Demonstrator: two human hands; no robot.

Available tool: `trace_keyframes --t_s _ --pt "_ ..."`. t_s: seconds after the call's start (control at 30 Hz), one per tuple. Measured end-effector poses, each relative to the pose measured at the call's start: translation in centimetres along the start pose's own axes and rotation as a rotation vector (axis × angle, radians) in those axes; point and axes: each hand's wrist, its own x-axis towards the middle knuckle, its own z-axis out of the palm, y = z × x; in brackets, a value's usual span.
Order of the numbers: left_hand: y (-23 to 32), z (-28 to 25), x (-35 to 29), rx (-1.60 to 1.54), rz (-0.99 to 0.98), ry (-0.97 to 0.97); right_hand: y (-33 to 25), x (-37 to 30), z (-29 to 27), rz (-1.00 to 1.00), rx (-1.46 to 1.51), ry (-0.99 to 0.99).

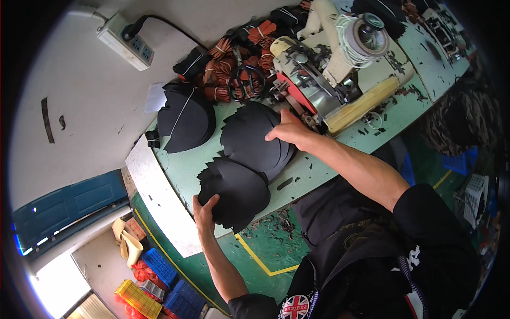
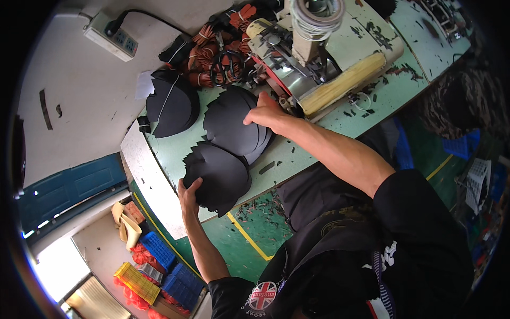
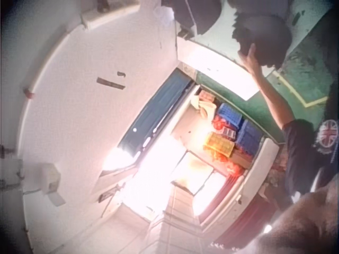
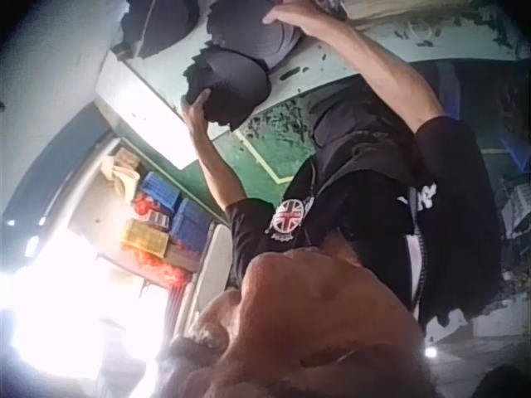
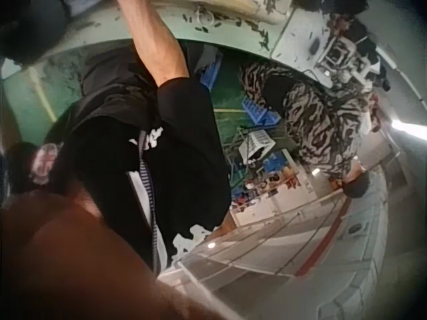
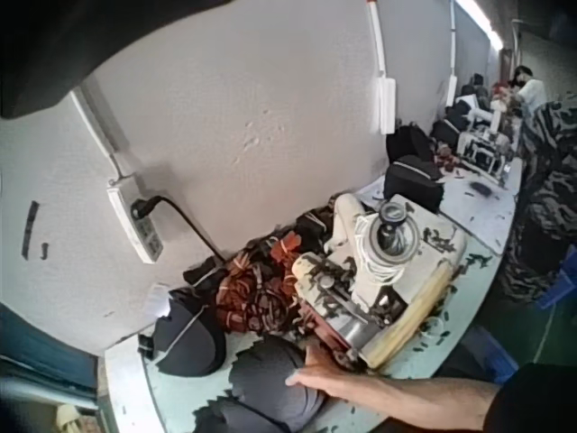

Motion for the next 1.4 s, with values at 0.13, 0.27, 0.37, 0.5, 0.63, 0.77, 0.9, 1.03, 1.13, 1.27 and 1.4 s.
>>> trace_keyframes --t_s 0.13,0.27,0.37,0.5,0.63,0.77,0.9,1.03,1.13,1.27,1.4 --pt "-0.4 -0.5 -1.7 0.081 0.070 0.085 1.0 0.2 0.0 0.059 0.144 -0.133" --pt "1.9 -1.9 -4.9 0.240 0.152 0.160 1.8 -0.3 1.0 0.012 0.017 -0.157" --pt "7.0 -1.8 -8.4 0.257 0.133 0.205 2.2 -0.9 1.4 -0.006 -0.068 -0.100" --pt "11.8 -2.0 -11.1 0.122 0.276 0.123 2.7 -1.2 2.0 -0.027 -0.091 -0.038" --pt "15.2 0.5 -8.9 -0.061 0.291 -0.181 3.8 -1.9 1.7 0.036 0.034 -0.096" --pt "13.3 5.6 -0.4 0.178 0.161 -0.416 5.5 -2.4 2.1 0.114 0.456 -0.067" --pt "7.7 9.1 5.8 0.506 0.285 -0.235 3.7 -5.7 -1.1 0.198 0.835 -0.445" --pt "8.3 11.6 4.1 0.357 0.307 -0.382 4.6 -7.6 -0.7 0.118 0.476 -0.143" --pt "7.5 11.1 4.3 0.562 0.508 -0.375 6.5 -9.0 3.6 -0.072 0.268 0.095" --pt "8.6 13.6 3.4 0.903 0.847 -0.402 9.0 -12.9 4.5 0.034 0.391 0.063" --pt "9.7 15.3 1.0 1.053 1.040 -0.244 10.5 -12.2 2.2 0.073 0.394 -0.195"
